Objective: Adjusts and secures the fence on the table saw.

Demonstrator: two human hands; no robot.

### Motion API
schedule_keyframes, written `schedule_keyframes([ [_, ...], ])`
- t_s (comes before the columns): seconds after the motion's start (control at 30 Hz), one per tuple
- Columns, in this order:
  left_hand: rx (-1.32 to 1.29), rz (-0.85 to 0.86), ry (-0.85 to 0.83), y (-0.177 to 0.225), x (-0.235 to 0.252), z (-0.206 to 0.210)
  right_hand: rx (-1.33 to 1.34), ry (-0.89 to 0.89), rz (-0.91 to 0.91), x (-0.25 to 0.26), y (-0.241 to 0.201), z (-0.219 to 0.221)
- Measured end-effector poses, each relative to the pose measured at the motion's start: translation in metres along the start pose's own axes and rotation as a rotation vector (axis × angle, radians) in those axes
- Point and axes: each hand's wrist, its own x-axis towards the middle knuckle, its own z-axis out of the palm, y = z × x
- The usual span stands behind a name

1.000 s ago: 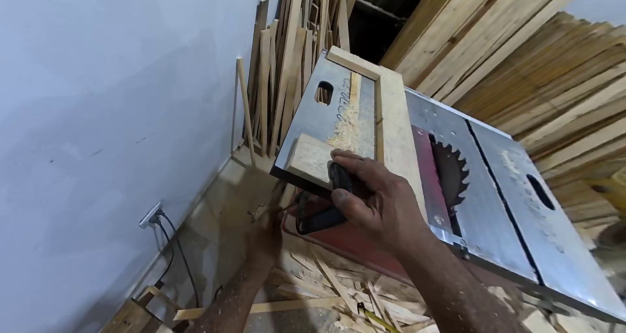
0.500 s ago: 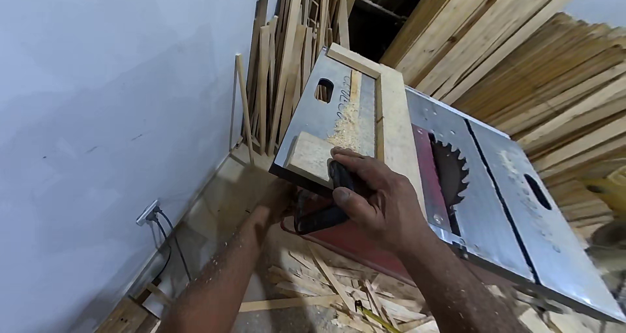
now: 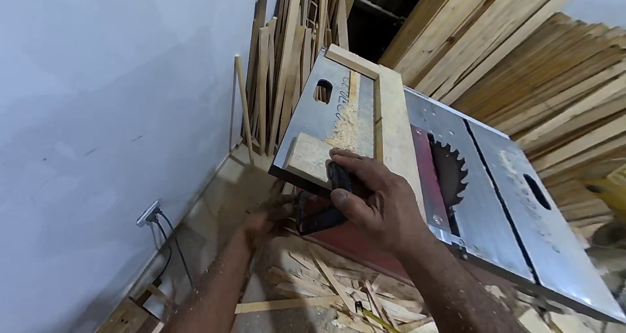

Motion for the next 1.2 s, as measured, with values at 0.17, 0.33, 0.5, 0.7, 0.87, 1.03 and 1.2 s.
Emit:
schedule_keyframes([
  [0.17,0.473,0.099,0.510,0.002,-0.019,0.029,0.003,-0.006,0.025,-0.001,-0.003,-0.001],
  [0.33,1.068,1.091,0.624,0.072,-0.081,0.095,-0.003,0.000,0.051,0.001,-0.007,0.000],
  [0.5,1.779,0.717,0.099,0.152,-0.057,0.163,-0.021,0.023,-0.044,0.001,-0.005,-0.001],
  [0.7,2.000,0.375,-0.065,0.153,-0.044,0.160,0.042,-0.059,-0.086,0.003,-0.002,-0.009],
  [0.87,2.132,0.353,-0.019,0.147,-0.044,0.154,0.050,-0.074,0.001,0.009,-0.001,-0.007],
  [1.03,2.216,0.513,-0.111,0.145,-0.045,0.136,0.059,-0.107,0.016,0.007,-0.002,-0.011],
  [1.2,2.168,0.736,-0.115,0.134,-0.041,0.122,0.000,-0.108,0.054,0.008,0.000,-0.005],
])
